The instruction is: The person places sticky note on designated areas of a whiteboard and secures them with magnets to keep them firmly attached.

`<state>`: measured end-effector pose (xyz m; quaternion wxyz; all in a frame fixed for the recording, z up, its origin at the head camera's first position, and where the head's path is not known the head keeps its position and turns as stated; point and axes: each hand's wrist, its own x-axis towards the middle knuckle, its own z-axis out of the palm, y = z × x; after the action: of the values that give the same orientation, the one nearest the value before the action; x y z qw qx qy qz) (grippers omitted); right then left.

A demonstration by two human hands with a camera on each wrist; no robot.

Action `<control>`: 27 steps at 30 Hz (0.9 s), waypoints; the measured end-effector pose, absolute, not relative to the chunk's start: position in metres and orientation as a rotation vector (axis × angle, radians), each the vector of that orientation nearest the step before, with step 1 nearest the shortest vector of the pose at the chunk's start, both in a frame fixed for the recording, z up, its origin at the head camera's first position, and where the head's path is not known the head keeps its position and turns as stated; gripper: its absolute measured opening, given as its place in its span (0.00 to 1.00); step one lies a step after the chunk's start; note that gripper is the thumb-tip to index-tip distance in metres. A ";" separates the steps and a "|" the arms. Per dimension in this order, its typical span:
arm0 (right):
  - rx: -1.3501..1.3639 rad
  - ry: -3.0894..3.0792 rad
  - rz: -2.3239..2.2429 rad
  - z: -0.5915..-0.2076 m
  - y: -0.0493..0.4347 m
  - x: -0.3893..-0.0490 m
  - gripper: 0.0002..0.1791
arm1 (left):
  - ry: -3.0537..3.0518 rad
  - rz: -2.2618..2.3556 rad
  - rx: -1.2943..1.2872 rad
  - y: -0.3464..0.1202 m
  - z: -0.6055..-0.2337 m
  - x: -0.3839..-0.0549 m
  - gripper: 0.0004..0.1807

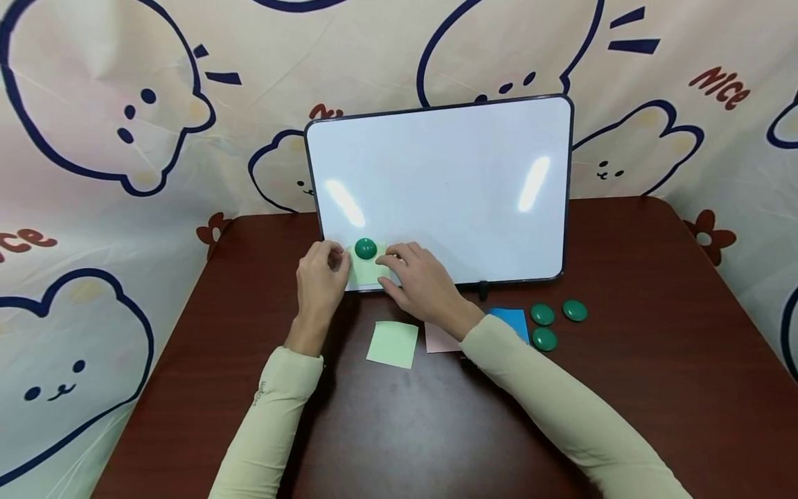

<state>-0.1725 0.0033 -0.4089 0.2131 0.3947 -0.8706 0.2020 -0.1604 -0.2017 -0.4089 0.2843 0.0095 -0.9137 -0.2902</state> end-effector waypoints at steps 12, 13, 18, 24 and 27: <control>1.155 -2.336 0.358 -0.412 0.033 -0.156 0.14 | -2.497 -0.522 -0.199 -0.192 -0.412 -0.141 0.04; 1.155 -2.337 0.354 -0.413 0.035 -0.155 0.14 | -2.509 -0.523 -0.227 -0.190 -0.413 -0.140 0.04; 1.152 -2.347 0.343 -0.414 0.049 -0.150 0.14 | -2.578 -0.656 -0.265 -0.182 -0.414 -0.131 0.04; 1.113 -2.390 0.288 -0.414 0.072 -0.144 0.16 | -2.699 -0.803 -0.308 -0.173 -0.415 -0.116 0.04; 1.097 -2.431 0.253 -0.415 0.087 -0.143 0.18 | -2.772 -0.818 -0.320 -0.169 -0.413 -0.111 0.05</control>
<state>-0.1435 0.0874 -0.4153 0.2294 0.3987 -0.8832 0.0919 -0.1107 -0.1694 -0.4132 0.1167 -0.1093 -0.9468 -0.2794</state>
